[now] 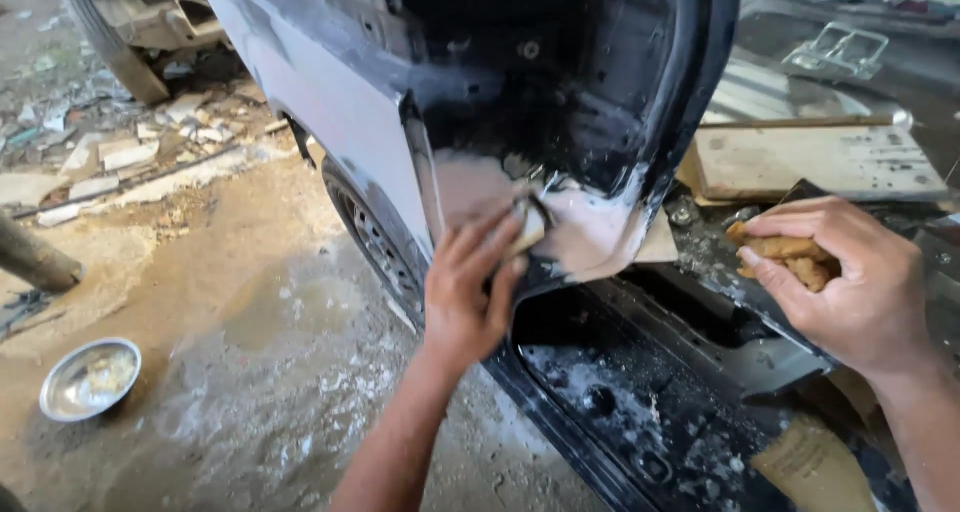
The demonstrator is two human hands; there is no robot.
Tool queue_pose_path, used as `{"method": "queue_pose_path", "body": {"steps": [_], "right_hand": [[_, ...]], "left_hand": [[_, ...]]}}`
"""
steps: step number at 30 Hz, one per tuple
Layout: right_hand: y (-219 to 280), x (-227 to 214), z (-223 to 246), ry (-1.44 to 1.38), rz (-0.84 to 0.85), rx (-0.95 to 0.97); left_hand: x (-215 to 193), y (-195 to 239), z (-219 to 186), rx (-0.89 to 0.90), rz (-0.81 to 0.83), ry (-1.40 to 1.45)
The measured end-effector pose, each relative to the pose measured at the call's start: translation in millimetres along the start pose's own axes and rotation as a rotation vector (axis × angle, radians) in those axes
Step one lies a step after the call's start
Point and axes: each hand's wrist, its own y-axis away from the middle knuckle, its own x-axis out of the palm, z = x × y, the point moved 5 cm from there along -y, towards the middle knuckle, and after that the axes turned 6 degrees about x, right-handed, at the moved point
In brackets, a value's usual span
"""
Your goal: The person sands the inner edge of a white car door using a sanding block and sandpaper. They repeatedly dip the sandpaper into a blue bucket of water to wet it before continuing to sand the surface.
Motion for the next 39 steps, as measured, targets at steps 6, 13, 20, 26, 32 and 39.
{"method": "queue_pose_path", "body": {"steps": [6,13,20,26,32,39], "right_hand": [[1.2,0.1,-5.7,0.031,0.013,0.004],[0.5,-0.4,1.1,0.021,0.022,-0.006],[2.9,2.0,-1.0,-0.005,0.025,0.020],[2.4,2.2,-1.3,-0.014,0.026,0.013],[2.1,2.5,-2.4,0.015,0.047,0.021],[7.1,4.5,-6.2,0.059,0.064,0.008]], "left_hand": [[-0.2,-0.1,-1.1,0.006,-0.037,0.033],[0.0,6.0,5.4,0.013,-0.030,0.033],[0.9,10.3,0.1,0.005,-0.041,0.054],[0.4,11.4,-0.3,0.005,-0.046,0.051],[2.6,14.3,1.3,-0.031,-0.056,0.049],[9.3,24.5,6.3,-0.034,-0.102,0.033]]}}
